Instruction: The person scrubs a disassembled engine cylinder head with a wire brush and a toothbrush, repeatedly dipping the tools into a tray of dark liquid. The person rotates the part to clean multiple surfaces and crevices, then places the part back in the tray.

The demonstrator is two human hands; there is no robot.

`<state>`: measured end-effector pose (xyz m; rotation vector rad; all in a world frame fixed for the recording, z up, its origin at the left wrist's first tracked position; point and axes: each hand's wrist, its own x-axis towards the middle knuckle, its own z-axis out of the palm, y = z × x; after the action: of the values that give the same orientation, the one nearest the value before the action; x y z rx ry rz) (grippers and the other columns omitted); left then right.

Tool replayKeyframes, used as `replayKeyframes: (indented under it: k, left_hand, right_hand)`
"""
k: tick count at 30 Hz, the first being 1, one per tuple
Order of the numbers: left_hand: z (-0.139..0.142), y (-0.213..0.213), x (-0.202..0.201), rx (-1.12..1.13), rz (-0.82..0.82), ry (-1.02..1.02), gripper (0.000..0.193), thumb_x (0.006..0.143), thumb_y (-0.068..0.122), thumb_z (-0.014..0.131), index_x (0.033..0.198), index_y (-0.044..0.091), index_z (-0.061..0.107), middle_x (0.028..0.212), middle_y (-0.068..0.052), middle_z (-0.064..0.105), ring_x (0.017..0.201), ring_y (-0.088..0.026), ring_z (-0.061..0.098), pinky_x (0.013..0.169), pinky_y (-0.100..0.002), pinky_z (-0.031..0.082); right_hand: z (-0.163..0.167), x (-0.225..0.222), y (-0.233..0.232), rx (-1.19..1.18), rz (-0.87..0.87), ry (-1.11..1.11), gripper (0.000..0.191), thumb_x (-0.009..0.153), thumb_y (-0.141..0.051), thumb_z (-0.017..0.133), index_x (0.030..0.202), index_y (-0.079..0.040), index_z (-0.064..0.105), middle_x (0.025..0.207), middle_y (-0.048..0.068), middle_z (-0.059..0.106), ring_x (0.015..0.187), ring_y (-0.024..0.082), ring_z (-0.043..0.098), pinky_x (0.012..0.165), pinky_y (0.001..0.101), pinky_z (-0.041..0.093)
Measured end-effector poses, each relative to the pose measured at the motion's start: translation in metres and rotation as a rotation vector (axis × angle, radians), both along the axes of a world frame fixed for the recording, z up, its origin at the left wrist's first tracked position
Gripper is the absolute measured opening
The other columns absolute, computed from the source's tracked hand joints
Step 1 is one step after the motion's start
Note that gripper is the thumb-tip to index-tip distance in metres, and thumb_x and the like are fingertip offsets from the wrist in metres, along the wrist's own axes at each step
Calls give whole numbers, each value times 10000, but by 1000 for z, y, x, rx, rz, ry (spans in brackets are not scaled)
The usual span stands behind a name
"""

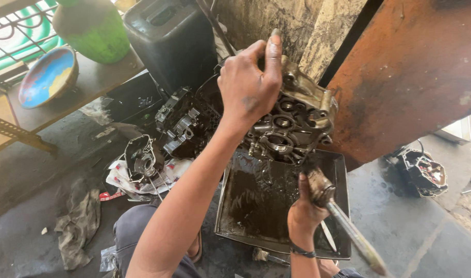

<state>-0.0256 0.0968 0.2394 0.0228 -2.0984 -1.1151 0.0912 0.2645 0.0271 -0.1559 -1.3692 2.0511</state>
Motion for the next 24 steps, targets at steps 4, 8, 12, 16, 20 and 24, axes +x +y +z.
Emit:
replayKeyframes:
  k: [4,8,12,16,20,24]
  left_hand:
    - [-4,11,10,-105,-26,-44,586,1049,599,399,879,110,672,760,-142,706,702,-350,701,643,-492,513]
    - [-1,15,17,-351,-81,-27,595,1045,620,405,1087,54,583,872,-186,691,734,-339,717,604,-466,536]
    - [7,5,25,-587,-130,31,542,1050,591,461,1149,66,547,845,-192,666,754,-389,706,557,-487,526]
    - [10,10,30,-616,-175,70,506,1071,542,489,1170,49,534,853,-183,673,737,-381,710,590,-494,536]
    - [8,24,31,-533,-206,82,508,1062,524,515,1096,17,539,846,-173,695,693,-371,718,584,-481,546]
    - [7,41,32,-424,-183,59,457,1048,495,525,1035,39,558,821,-141,716,685,-354,739,574,-447,568]
  right_hand:
    - [-8,-9,5,-4,-62,55,328,970,56,755,1271,-10,641,1249,74,687,1107,140,647,991,291,542]
    - [-7,-7,14,131,-34,48,216,1021,47,730,1213,-5,646,1212,63,666,1090,124,640,987,294,559]
    - [15,4,24,29,-42,74,220,1057,10,714,1253,-13,616,1191,93,681,1044,146,648,922,288,553]
    - [46,-19,24,349,-66,203,361,1080,-7,672,1419,-3,547,1384,101,651,1218,176,663,1072,314,575]
    - [48,-30,8,653,-149,199,288,1059,22,678,1336,38,601,1204,119,712,1073,180,696,979,315,574]
    - [25,-10,0,669,-183,57,224,1007,33,713,1220,56,649,1086,115,738,949,144,683,896,305,557]
